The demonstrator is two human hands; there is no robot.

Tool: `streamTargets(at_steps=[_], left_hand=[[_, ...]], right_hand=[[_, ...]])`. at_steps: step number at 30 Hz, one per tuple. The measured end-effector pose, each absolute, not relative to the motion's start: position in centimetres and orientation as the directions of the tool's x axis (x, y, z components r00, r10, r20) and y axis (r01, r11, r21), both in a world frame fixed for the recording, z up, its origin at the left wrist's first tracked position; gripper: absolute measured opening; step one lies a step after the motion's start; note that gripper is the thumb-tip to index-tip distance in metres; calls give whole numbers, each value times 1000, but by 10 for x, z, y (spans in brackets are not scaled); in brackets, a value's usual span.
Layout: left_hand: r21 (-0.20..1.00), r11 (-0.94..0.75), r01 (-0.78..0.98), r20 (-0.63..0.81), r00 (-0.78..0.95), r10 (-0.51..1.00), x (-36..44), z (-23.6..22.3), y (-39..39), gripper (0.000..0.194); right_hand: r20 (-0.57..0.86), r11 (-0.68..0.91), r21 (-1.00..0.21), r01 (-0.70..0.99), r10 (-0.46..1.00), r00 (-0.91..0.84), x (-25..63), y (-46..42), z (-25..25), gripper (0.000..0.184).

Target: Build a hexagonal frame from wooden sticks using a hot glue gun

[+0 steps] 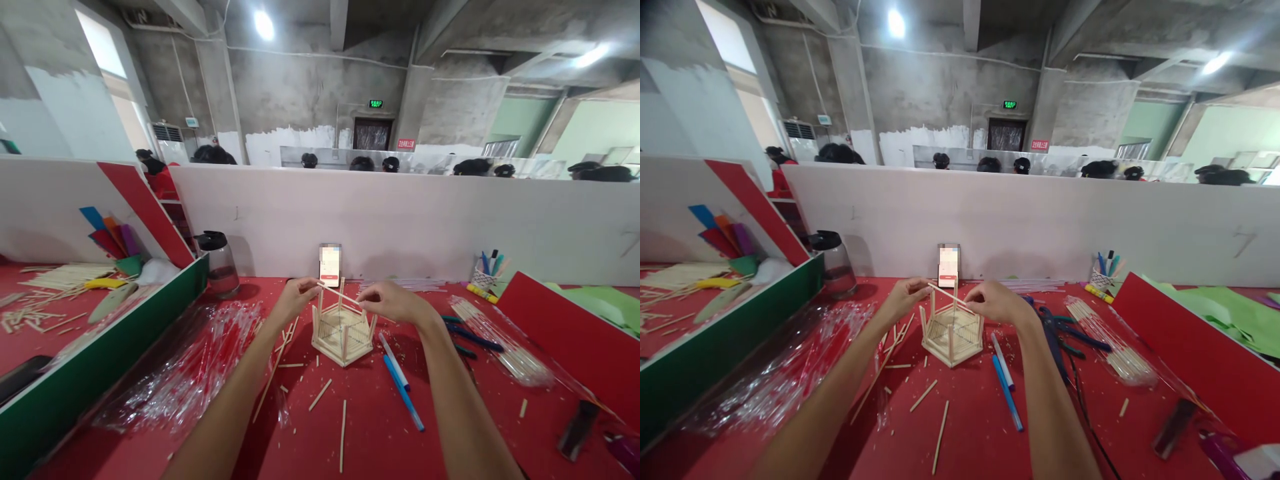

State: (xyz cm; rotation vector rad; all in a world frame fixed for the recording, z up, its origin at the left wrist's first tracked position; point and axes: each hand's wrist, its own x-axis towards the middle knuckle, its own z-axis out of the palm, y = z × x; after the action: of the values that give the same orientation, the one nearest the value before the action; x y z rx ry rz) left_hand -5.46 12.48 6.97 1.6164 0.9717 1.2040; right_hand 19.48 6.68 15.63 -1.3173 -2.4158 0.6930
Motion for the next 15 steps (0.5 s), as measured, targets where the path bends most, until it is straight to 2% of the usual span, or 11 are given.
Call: streamTargets(at_steps=[4, 15], left_hand=[[945, -318, 81, 295, 213, 931, -54, 70, 123, 48], [935, -336, 113, 311, 193, 931, -54, 70, 123, 47]], right_hand=[[36, 487, -517, 704, 834, -551, 191, 69, 152, 26], [60, 519, -532, 670, 811, -581, 192, 69, 153, 25]])
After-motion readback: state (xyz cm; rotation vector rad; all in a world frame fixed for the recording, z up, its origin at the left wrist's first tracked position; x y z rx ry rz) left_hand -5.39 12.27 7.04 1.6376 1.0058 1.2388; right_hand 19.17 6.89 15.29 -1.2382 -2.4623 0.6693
